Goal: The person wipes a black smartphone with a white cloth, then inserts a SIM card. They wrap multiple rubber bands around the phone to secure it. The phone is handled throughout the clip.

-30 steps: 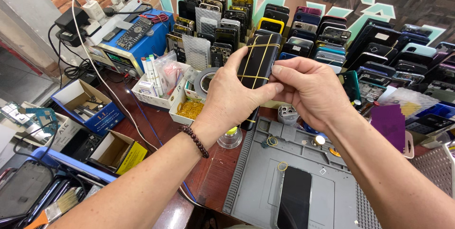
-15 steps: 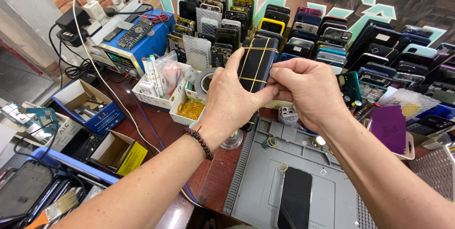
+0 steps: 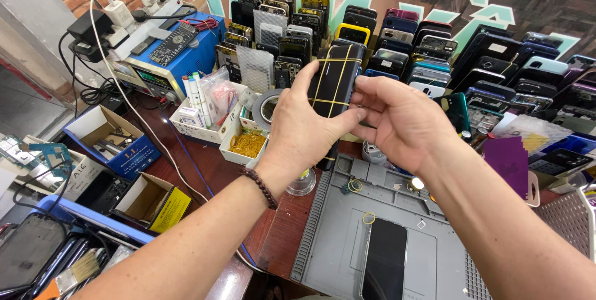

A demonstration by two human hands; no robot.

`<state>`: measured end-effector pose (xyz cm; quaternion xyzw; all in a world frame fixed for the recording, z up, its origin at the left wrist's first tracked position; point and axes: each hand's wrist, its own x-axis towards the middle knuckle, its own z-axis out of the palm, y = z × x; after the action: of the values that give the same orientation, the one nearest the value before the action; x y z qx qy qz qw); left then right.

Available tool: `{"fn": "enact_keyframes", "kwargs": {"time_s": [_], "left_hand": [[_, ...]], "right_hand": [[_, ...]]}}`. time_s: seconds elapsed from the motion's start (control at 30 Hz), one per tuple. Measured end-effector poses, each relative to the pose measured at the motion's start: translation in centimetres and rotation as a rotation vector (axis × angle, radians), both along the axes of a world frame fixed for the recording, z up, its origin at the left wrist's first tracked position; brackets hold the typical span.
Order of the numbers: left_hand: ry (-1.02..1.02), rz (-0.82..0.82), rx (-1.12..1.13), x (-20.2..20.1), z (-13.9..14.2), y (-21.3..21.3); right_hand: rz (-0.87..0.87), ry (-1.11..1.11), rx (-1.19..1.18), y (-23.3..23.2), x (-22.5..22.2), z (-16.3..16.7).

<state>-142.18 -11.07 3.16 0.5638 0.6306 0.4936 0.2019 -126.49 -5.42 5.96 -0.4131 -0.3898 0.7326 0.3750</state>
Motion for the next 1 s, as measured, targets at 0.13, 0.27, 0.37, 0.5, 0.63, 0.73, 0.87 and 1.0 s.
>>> {"fn": "enact_keyframes", "kwargs": {"time_s": [0.13,0.27,0.37,0.5,0.63,0.73,0.87,1.0], "left_hand": [[0.034,0.105,-0.021,1.0,0.1,-0.2],[0.015,0.15,0.008,1.5,0.0,-0.2],[0.007,0.167,0.041,1.7,-0.4,0.0],[-0.038,0.161,0.071,1.8,-0.6,0.2],[-0.013,0.178,0.033,1.9,-0.5,0.3],[-0.025,0.193,0.0,2.1,-0.3,0.4],[-0.025,0.213,0.072,2.1,-0.4,0.4],[-0.072,0.2,0.051,1.9,-0.8,0.5]], "right_hand": [[-0.107,0.042,-0.066,-0.1,-1.1,-0.1],[-0.142,0.029,-0.082,-0.1,-1.8,0.0],[-0.125,0.074,-0.025,-0.3,-2.1,-0.1],[-0.079,0.106,-0.008,-0.3,-2.1,-0.3],[-0.106,0.203,-0.107,0.1,-2.2,-0.5],[-0.142,0.223,-0.121,0.5,-2.7,-0.6],[-0.12,0.233,-0.109,0.5,-3.1,-0.9],[-0.086,0.233,-0.101,0.3,-3.0,-0.9]]}}
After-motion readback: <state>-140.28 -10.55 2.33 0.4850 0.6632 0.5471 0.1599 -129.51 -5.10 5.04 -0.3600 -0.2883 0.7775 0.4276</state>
